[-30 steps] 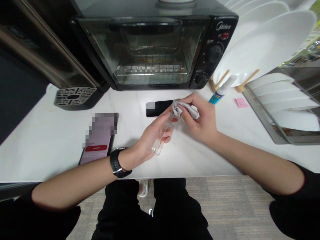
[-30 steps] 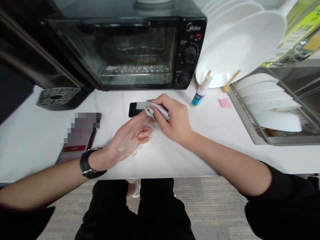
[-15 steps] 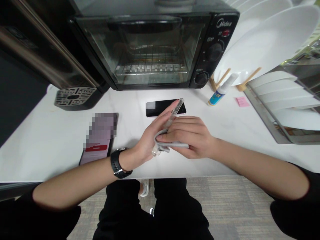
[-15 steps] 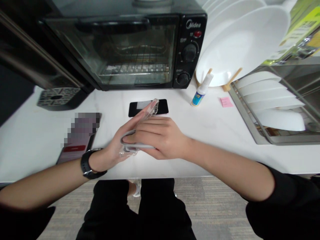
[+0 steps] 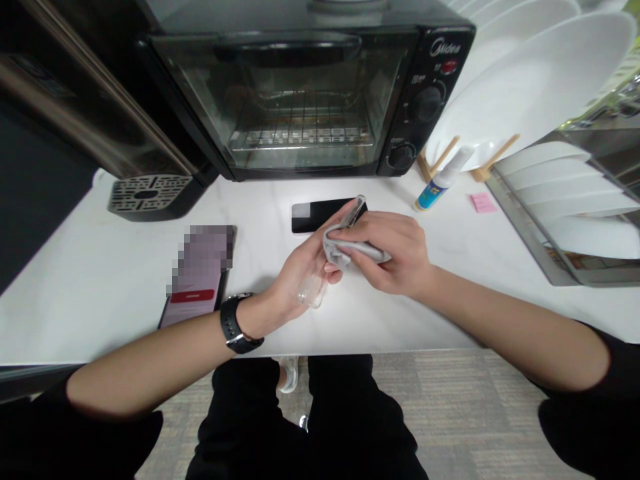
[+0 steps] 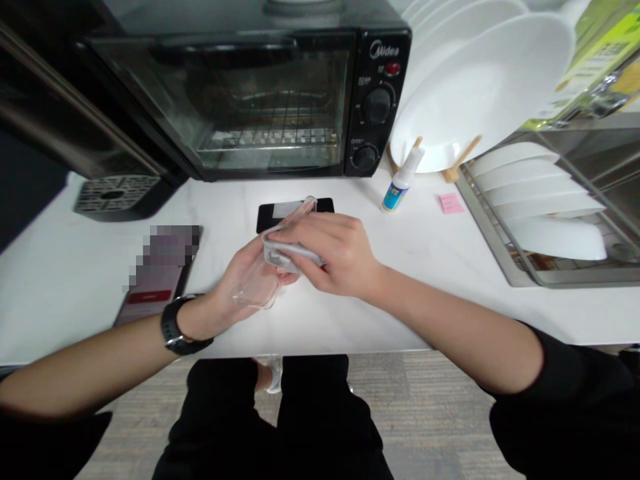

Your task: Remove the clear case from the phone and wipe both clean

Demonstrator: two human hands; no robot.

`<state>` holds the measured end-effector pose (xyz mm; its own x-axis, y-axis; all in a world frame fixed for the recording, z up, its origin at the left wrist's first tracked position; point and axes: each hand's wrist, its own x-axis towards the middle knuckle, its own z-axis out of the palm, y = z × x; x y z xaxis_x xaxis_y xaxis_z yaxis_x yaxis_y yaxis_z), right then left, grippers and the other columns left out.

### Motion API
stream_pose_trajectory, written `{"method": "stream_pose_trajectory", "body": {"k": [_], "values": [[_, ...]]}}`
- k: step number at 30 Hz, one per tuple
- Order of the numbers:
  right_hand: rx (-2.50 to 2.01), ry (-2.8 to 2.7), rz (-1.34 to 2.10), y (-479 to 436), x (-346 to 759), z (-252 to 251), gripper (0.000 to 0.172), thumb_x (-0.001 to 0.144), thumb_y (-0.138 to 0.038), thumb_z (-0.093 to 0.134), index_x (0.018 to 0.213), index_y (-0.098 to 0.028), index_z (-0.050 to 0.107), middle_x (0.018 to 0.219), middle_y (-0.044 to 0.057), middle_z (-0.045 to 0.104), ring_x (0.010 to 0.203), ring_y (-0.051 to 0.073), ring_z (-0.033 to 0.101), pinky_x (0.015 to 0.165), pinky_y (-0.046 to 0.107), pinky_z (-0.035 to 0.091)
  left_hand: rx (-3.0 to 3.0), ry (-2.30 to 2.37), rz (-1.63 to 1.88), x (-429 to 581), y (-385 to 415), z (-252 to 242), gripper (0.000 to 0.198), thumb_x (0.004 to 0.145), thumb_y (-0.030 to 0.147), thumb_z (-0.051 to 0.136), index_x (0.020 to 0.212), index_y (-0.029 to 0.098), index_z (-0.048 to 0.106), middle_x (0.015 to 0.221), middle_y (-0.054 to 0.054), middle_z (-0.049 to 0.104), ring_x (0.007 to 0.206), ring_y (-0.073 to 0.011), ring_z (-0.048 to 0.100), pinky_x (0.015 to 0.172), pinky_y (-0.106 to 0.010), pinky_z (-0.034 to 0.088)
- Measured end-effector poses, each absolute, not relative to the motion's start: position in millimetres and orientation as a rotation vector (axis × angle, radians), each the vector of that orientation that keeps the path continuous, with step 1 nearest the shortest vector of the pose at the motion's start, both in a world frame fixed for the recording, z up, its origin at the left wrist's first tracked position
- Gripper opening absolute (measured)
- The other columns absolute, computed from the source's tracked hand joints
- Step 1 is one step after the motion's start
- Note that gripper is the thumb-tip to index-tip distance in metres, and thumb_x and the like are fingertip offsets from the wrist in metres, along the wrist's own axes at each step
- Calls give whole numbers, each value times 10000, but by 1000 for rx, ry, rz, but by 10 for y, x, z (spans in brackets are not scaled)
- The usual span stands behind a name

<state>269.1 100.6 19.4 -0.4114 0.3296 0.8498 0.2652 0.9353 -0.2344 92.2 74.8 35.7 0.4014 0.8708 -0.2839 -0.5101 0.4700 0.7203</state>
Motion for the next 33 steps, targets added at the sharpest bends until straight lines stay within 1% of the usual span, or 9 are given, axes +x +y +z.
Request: {"method": "stream_pose_trajectory", "body": {"k": [2, 6, 11, 16, 19, 21, 23, 29, 33], "values": [[-583, -1956, 55, 1050, 2732, 196, 170, 1049, -218, 652, 1156, -191, 781, 1008, 51, 864, 877, 185, 817, 786, 306, 627, 581, 716, 911, 920, 754, 371, 242, 1072, 240, 578, 1194, 161, 772, 799, 30, 565, 526, -46, 400, 478, -165, 362], [-804, -1843, 44, 1152, 2805, 186, 168, 1048, -258, 649, 1095, -217, 805, 952, 22, 857, 810, 186, 788, 746, 318, 591, 626, 764, 871, 923, 768, 415, 303, 1105, 333, 554, 1309, 185, 722, 957, -24, 640, 528, -28, 348, 478, -159, 308], [-783, -1822, 119, 1153, 2790, 182, 158, 1046, -264, 659, 1091, -214, 802, 970, 22, 862, 823, 183, 799, 756, 311, 603, 630, 750, 859, 921, 773, 402, 294, 1096, 340, 557, 1299, 187, 704, 976, -40, 667, 534, -35, 347, 483, -163, 304], [-575, -1933, 256, 977, 2681, 223, 152, 1060, -240, 670, 1139, -188, 789, 1026, 57, 871, 927, 180, 829, 848, 306, 653, 633, 699, 911, 915, 764, 305, 271, 1026, 276, 642, 1263, 210, 757, 785, 34, 578, 536, -62, 392, 506, -181, 366], [-365, -2052, 233, 847, 2609, 235, 168, 1075, -248, 672, 1179, -162, 772, 1033, 69, 866, 953, 183, 825, 883, 325, 673, 774, 700, 958, 903, 739, 289, 338, 1038, 263, 634, 1339, 237, 786, 1087, -29, 784, 893, -110, 696, 833, -194, 573], [-257, -2108, 182, 785, 2574, 232, 197, 1098, -263, 646, 1184, -137, 771, 994, 75, 856, 936, 181, 813, 869, 324, 673, 843, 755, 932, 894, 718, 313, 406, 1056, 241, 607, 1433, 248, 755, 1428, -22, 765, 1290, -147, 692, 1159, -230, 513], [-205, -2139, 139, 755, 2557, 224, 228, 1117, -274, 614, 1191, -127, 772, 967, 74, 847, 913, 175, 800, 854, 319, 669, 871, 802, 910, 891, 703, 348, 474, 1059, 206, 589, 1517, 256, 702, 1582, 12, 693, 1422, -168, 639, 1292, -282, 428], [-218, -2114, 124, 828, 2575, 205, 228, 1114, -284, 610, 1175, -151, 784, 993, 68, 855, 951, 181, 813, 861, 331, 685, 786, 773, 935, 920, 708, 377, 460, 1071, 177, 555, 1506, 232, 695, 1609, 23, 678, 1502, -147, 597, 1280, -247, 438], [-298, -2073, 173, 918, 2617, 196, 159, 1051, -238, 702, 1161, -159, 786, 1035, 69, 870, 945, 182, 834, 863, 330, 698, 729, 740, 953, 925, 736, 349, 359, 1088, 234, 554, 1373, 240, 772, 1489, -6, 745, 1412, -115, 653, 1108, -162, 529]]}}
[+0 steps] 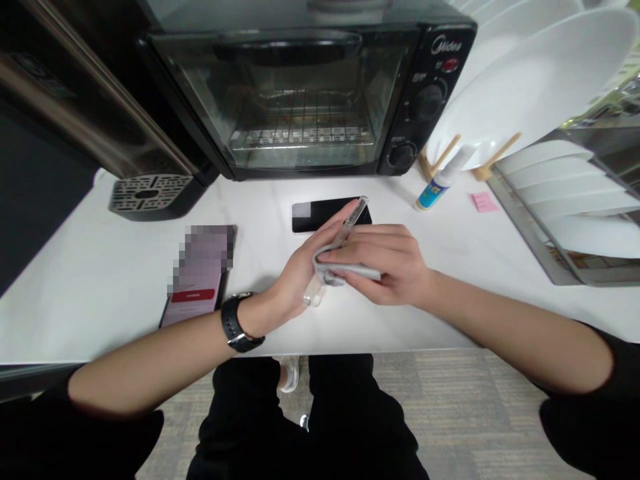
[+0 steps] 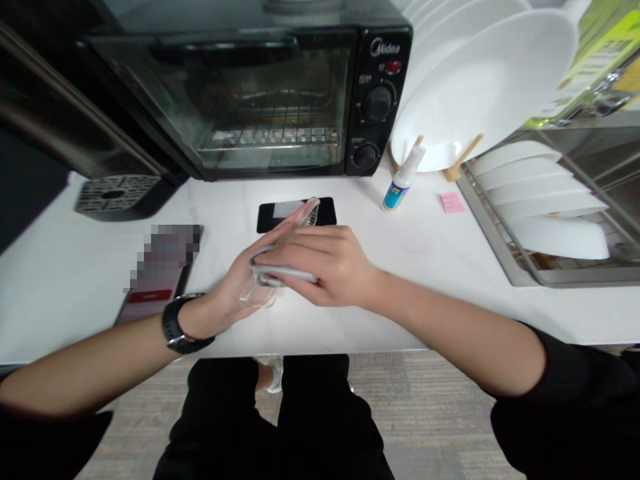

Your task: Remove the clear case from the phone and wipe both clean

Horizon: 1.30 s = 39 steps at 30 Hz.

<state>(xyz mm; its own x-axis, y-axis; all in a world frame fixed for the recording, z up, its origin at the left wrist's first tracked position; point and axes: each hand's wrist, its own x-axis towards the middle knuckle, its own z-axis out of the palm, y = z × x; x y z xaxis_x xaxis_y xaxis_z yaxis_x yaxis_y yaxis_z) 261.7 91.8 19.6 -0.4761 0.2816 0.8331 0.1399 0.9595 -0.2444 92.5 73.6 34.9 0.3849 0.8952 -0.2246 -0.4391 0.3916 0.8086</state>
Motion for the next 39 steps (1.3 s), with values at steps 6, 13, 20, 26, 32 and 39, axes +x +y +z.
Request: {"method": "stream_pose_trajectory", "body": {"k": [6, 13, 20, 26, 32, 39], "values": [[-437, -1995, 154, 1042, 2696, 189, 172, 1041, -222, 678, 1172, -190, 785, 1026, 53, 874, 915, 186, 833, 838, 309, 664, 609, 714, 912, 926, 772, 339, 216, 1033, 200, 596, 1133, 198, 788, 739, 45, 548, 525, -59, 411, 501, -173, 382], [-826, -1795, 131, 1173, 2792, 154, 187, 1068, -330, 638, 1031, -222, 785, 850, 20, 808, 708, 175, 716, 665, 319, 532, 641, 817, 880, 948, 770, 394, 268, 1097, 299, 567, 1287, 220, 738, 950, -14, 654, 516, -26, 347, 472, -158, 300], [-794, -1778, 236, 1122, 2753, 168, 159, 1062, -305, 660, 1019, -199, 772, 860, 10, 811, 701, 139, 724, 651, 269, 534, 634, 796, 898, 958, 767, 387, 207, 1083, 300, 596, 1189, 205, 746, 944, -3, 647, 513, -21, 371, 469, -156, 317], [-484, -1970, 386, 942, 2641, 216, 152, 1067, -232, 689, 1169, -168, 781, 1062, 52, 874, 948, 148, 832, 856, 263, 653, 688, 732, 948, 931, 762, 288, 309, 1031, 243, 617, 1294, 213, 776, 821, 13, 677, 590, -72, 525, 554, -176, 444], [-203, -2120, 427, 827, 2569, 202, 202, 1102, -252, 661, 1221, -137, 777, 1095, 71, 876, 1055, 140, 832, 984, 278, 674, 898, 766, 967, 848, 698, 243, 498, 1087, 384, 613, 1578, 311, 643, 1784, 79, 476, 1431, -169, 638, 1178, -228, 530], [-243, -2092, 342, 893, 2595, 182, 176, 1050, -229, 719, 1179, -133, 791, 1071, 92, 874, 1000, 178, 841, 906, 322, 691, 820, 728, 975, 898, 725, 282, 523, 1101, 300, 580, 1618, 218, 587, 1738, 33, 551, 1572, -124, 538, 1285, -190, 418]]}}
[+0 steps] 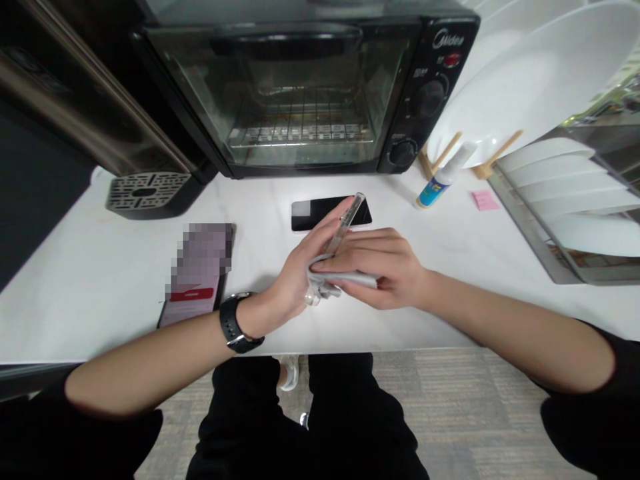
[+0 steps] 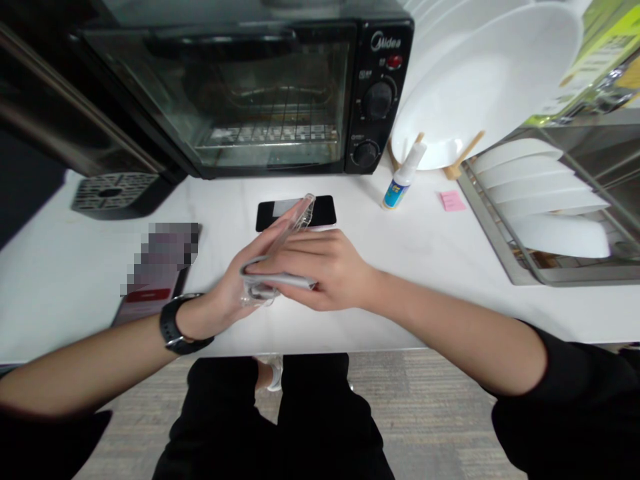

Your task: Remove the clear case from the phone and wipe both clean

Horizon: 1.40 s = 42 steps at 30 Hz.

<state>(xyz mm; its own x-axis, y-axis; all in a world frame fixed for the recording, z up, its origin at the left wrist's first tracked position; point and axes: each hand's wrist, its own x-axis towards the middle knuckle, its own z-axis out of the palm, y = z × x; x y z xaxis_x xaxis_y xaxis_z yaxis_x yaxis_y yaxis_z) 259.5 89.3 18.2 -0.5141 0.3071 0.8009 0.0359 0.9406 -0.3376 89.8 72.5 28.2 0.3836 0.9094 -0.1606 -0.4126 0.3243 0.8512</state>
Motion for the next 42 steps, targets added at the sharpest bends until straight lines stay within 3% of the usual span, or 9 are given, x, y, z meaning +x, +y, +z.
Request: {"method": "stream_pose_trajectory", "body": {"k": [3, 6, 10, 19, 29, 33, 37, 39, 42], "values": [[-276, -2059, 344, 940, 2616, 174, 171, 1036, -209, 725, 1182, -147, 790, 1063, 83, 874, 983, 171, 840, 892, 320, 690, 732, 737, 994, 925, 752, 288, 398, 1094, 234, 564, 1463, 216, 713, 1645, 15, 647, 1506, -91, 592, 1207, -150, 465], [-337, -2027, 315, 1011, 2662, 168, 162, 1039, -209, 713, 1170, -158, 794, 1044, 63, 876, 946, 155, 834, 862, 286, 670, 639, 747, 977, 935, 761, 312, 361, 1079, 194, 553, 1372, 234, 758, 1187, -4, 800, 937, -68, 738, 787, -145, 582], [-603, -1917, 265, 1131, 2750, 172, 161, 1048, -247, 660, 1078, -181, 804, 902, 19, 846, 756, 132, 768, 711, 250, 592, 617, 780, 914, 944, 759, 368, 264, 1074, 242, 579, 1259, 200, 763, 798, 34, 602, 493, -32, 360, 463, -148, 335], [-843, -1833, 176, 1173, 2780, 156, 184, 1050, -294, 622, 1031, -199, 779, 818, 1, 773, 671, 132, 662, 639, 267, 488, 636, 853, 906, 961, 765, 413, 244, 1128, 289, 519, 1235, 188, 714, 1006, -19, 644, 507, -5, 365, 458, -129, 335], [-721, -1865, 318, 1029, 2692, 193, 168, 1059, -235, 630, 1099, -190, 786, 935, 13, 836, 767, 131, 761, 716, 249, 586, 592, 791, 933, 954, 755, 374, 202, 1072, 214, 566, 909, 158, 672, 781, 46, 524, 486, -27, 369, 466, -166, 334], [-545, -1961, 346, 971, 2670, 204, 177, 1070, -217, 662, 1183, -177, 791, 1038, 37, 871, 914, 137, 828, 837, 243, 649, 591, 748, 951, 941, 760, 330, 152, 1025, 207, 623, 1060, 167, 766, 713, 56, 516, 496, -44, 373, 491, -175, 366], [-324, -2071, 399, 923, 2646, 196, 225, 1061, -199, 705, 1272, -158, 774, 1200, 84, 871, 1132, 160, 833, 996, 276, 672, 673, 726, 1026, 923, 737, 300, 360, 1016, 137, 578, 1283, 213, 808, 1215, -37, 798, 970, -96, 737, 818, -173, 586], [-257, -2105, 392, 905, 2630, 186, 222, 1064, -206, 709, 1264, -140, 780, 1193, 95, 871, 1153, 165, 829, 1015, 277, 670, 709, 727, 1021, 908, 718, 298, 381, 1053, 158, 546, 1322, 229, 806, 1520, -15, 727, 1344, -124, 691, 1059, -177, 561], [-225, -2137, 320, 896, 2613, 171, 222, 1100, -245, 656, 1249, -150, 791, 1164, 92, 871, 1122, 166, 831, 1005, 287, 675, 794, 732, 985, 890, 701, 291, 414, 1070, 209, 572, 1443, 256, 745, 1636, 28, 655, 1471, -131, 630, 1182, -191, 506]]}}
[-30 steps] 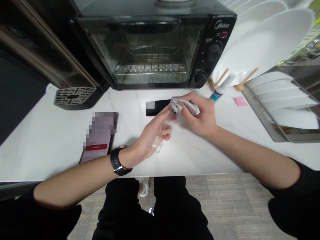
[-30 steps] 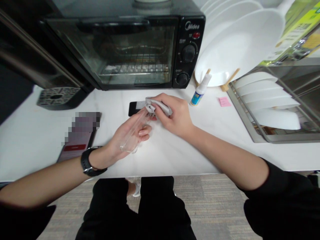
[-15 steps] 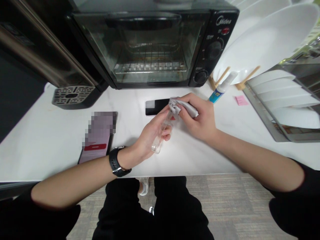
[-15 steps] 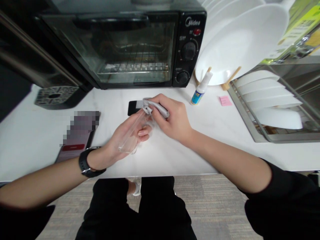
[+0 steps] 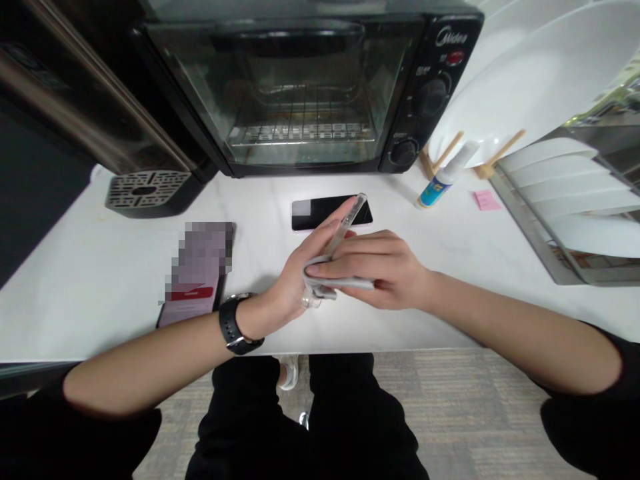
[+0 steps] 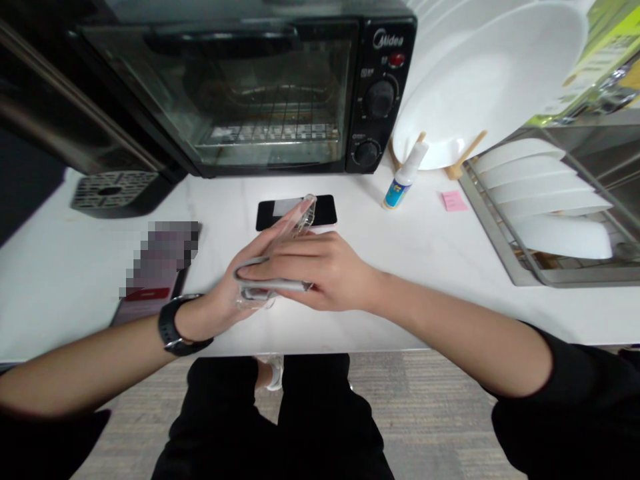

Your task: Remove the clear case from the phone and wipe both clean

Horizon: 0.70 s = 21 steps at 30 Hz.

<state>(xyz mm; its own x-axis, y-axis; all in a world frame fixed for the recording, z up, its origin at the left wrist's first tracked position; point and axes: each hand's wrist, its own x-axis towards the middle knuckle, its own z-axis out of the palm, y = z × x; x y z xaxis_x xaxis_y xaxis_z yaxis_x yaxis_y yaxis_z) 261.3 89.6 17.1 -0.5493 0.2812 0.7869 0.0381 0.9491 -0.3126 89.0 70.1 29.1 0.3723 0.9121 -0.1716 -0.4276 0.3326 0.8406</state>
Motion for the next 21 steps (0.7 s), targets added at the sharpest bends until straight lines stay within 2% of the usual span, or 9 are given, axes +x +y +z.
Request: {"method": "stream_pose_trajectory", "body": {"k": [4, 7, 8, 10, 11, 13, 14, 16, 21], "values": [[-235, -2125, 291, 917, 2614, 166, 224, 1098, -261, 660, 1240, -149, 792, 1138, 92, 875, 1054, 176, 841, 949, 305, 691, 783, 713, 997, 901, 726, 276, 358, 1088, 237, 555, 1361, 256, 785, 1628, 55, 663, 1522, -96, 594, 1248, -173, 454], [-281, -2108, 283, 944, 2635, 167, 211, 1060, -229, 715, 1231, -135, 794, 1135, 94, 877, 1043, 174, 846, 927, 283, 683, 709, 716, 1026, 923, 755, 279, 321, 1071, 179, 566, 1239, 248, 831, 1552, 47, 719, 1444, -66, 640, 1160, -126, 503], [-298, -2101, 278, 958, 2645, 166, 212, 1056, -218, 716, 1231, -128, 793, 1137, 98, 876, 1049, 173, 846, 924, 274, 677, 683, 723, 1021, 928, 760, 285, 327, 1067, 164, 565, 1241, 244, 829, 1472, 29, 760, 1331, -67, 697, 1068, -125, 553], [-332, -2075, 271, 997, 2671, 161, 213, 1056, -210, 708, 1233, -126, 792, 1140, 99, 876, 1048, 170, 845, 911, 258, 666, 635, 727, 994, 934, 764, 306, 333, 1066, 156, 544, 1245, 218, 817, 1118, -5, 808, 917, -69, 736, 772, -138, 590], [-355, -2054, 276, 1022, 2686, 159, 208, 1058, -215, 703, 1227, -135, 793, 1127, 90, 878, 1028, 163, 845, 896, 249, 661, 609, 732, 973, 937, 763, 322, 319, 1068, 164, 535, 1226, 201, 810, 930, 4, 749, 716, -65, 655, 637, -147, 541], [-436, -2002, 305, 1082, 2718, 159, 186, 1067, -235, 688, 1193, -156, 800, 1058, 60, 879, 931, 141, 833, 842, 231, 644, 569, 754, 936, 944, 758, 361, 245, 1071, 194, 545, 1116, 170, 784, 749, 40, 582, 518, -50, 440, 504, -159, 413], [-492, -1975, 320, 1113, 2734, 160, 178, 1071, -245, 679, 1166, -163, 805, 1001, 42, 872, 862, 129, 816, 800, 221, 630, 561, 770, 925, 948, 755, 381, 207, 1071, 216, 561, 1049, 161, 759, 749, 44, 555, 497, -41, 379, 487, -162, 375], [-602, -1927, 328, 1172, 2765, 161, 180, 1076, -266, 662, 1115, -175, 813, 912, 19, 846, 760, 119, 772, 724, 218, 594, 565, 803, 912, 956, 751, 413, 176, 1076, 253, 586, 985, 158, 704, 837, 26, 598, 505, -29, 357, 482, -164, 344], [-695, -1881, 246, 1238, 2806, 142, 195, 1059, -269, 649, 1136, -204, 816, 952, 19, 853, 806, 157, 785, 732, 256, 586, 559, 814, 922, 959, 753, 418, 177, 1098, 298, 566, 1093, 181, 699, 942, 4, 638, 517, -30, 356, 473, -171, 318]]}}
